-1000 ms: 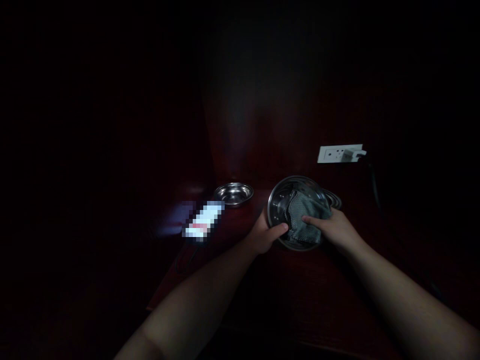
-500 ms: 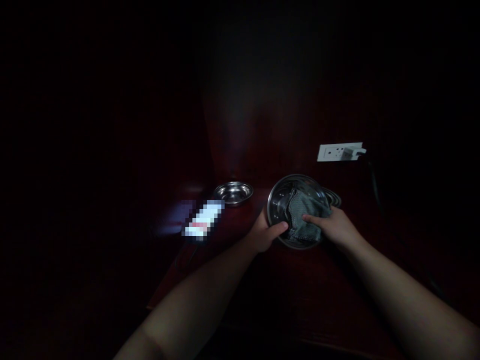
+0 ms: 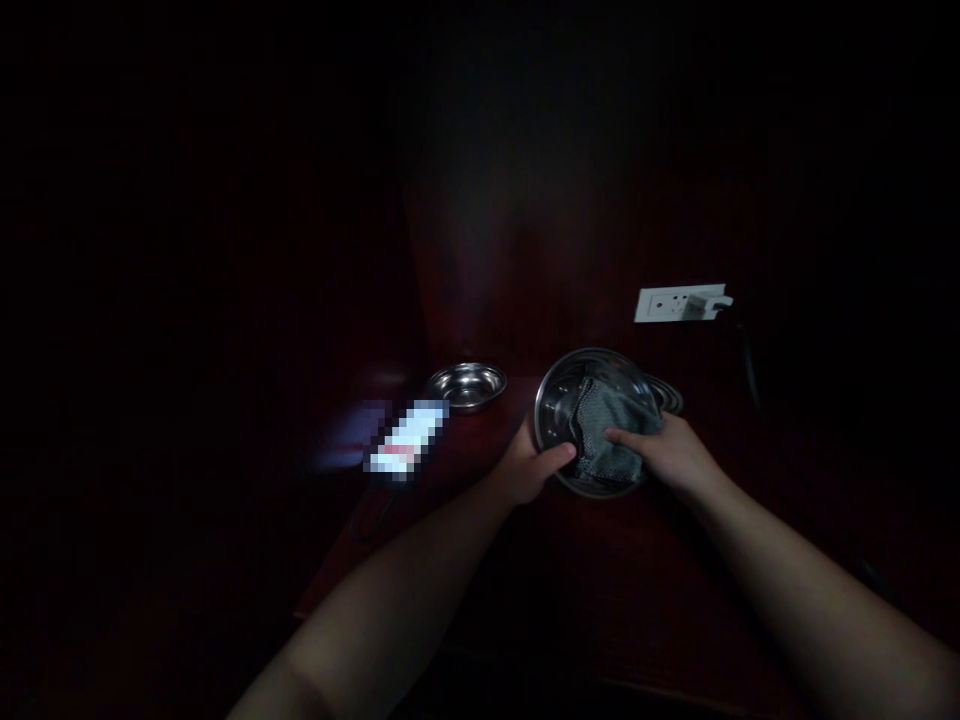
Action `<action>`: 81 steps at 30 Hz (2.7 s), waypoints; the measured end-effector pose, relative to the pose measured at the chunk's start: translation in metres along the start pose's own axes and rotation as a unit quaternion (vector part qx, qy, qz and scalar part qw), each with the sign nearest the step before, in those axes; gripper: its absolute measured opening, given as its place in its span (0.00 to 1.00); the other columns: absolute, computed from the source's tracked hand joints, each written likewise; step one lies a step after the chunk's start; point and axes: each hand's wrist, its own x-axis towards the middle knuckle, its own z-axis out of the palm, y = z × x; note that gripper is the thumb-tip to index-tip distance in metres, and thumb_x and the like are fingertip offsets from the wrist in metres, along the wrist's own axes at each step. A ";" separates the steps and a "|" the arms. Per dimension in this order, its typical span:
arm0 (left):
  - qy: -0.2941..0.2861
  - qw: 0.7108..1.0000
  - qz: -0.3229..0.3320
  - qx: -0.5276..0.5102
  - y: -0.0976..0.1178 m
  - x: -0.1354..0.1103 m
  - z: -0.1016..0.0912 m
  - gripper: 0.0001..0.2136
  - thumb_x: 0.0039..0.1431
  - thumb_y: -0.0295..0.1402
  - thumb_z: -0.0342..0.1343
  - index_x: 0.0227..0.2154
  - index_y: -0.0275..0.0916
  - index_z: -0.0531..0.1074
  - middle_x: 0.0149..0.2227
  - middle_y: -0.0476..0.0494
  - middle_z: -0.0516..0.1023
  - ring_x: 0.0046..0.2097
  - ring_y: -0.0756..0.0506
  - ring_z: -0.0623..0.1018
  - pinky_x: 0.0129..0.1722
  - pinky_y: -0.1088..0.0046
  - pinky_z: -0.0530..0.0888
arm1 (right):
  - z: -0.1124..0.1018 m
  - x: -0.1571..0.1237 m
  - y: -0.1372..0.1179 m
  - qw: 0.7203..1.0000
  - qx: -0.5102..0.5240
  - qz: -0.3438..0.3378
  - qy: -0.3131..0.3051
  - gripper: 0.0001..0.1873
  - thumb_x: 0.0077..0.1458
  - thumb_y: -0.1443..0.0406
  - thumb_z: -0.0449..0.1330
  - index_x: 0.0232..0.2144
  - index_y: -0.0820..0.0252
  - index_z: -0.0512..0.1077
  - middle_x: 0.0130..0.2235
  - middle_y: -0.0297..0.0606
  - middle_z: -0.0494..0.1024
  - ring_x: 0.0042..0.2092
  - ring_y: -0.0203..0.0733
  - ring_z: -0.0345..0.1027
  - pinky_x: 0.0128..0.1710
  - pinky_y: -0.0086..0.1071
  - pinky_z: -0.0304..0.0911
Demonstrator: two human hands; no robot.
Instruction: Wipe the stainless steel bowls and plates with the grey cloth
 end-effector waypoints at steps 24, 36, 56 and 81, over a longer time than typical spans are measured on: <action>0.008 1.000 0.002 0.001 -0.001 0.000 0.000 0.31 0.46 0.36 0.59 0.54 0.39 0.57 0.51 0.38 0.68 0.53 0.38 0.67 0.51 0.57 0.64 | 0.000 0.000 -0.001 1.000 -0.009 0.010 -0.004 0.26 0.32 0.60 0.66 0.38 0.63 0.72 0.37 0.43 0.78 0.39 0.49 0.72 0.41 0.42 0.67; 0.009 1.000 0.009 0.003 -0.002 0.000 -0.001 0.31 0.46 0.36 0.59 0.54 0.40 0.57 0.50 0.39 0.69 0.51 0.39 0.68 0.50 0.58 0.64 | 0.000 0.005 0.009 1.000 -0.001 -0.026 -0.005 0.27 0.32 0.58 0.67 0.38 0.63 0.72 0.37 0.44 0.78 0.37 0.50 0.73 0.39 0.42 0.67; 0.010 1.000 0.006 0.000 -0.003 0.001 -0.001 0.30 0.46 0.36 0.59 0.54 0.40 0.57 0.49 0.39 0.69 0.51 0.40 0.69 0.50 0.58 0.65 | 0.000 0.003 0.006 1.000 0.008 -0.008 -0.011 0.28 0.33 0.59 0.66 0.40 0.63 0.71 0.39 0.45 0.77 0.39 0.50 0.72 0.39 0.42 0.68; 0.013 1.000 0.007 -0.001 0.000 0.001 0.001 0.28 0.47 0.36 0.58 0.53 0.40 0.59 0.50 0.39 0.68 0.51 0.39 0.68 0.50 0.58 0.65 | -0.001 0.004 0.008 1.000 0.003 -0.018 -0.012 0.26 0.34 0.58 0.66 0.38 0.62 0.71 0.38 0.43 0.78 0.39 0.50 0.73 0.40 0.43 0.67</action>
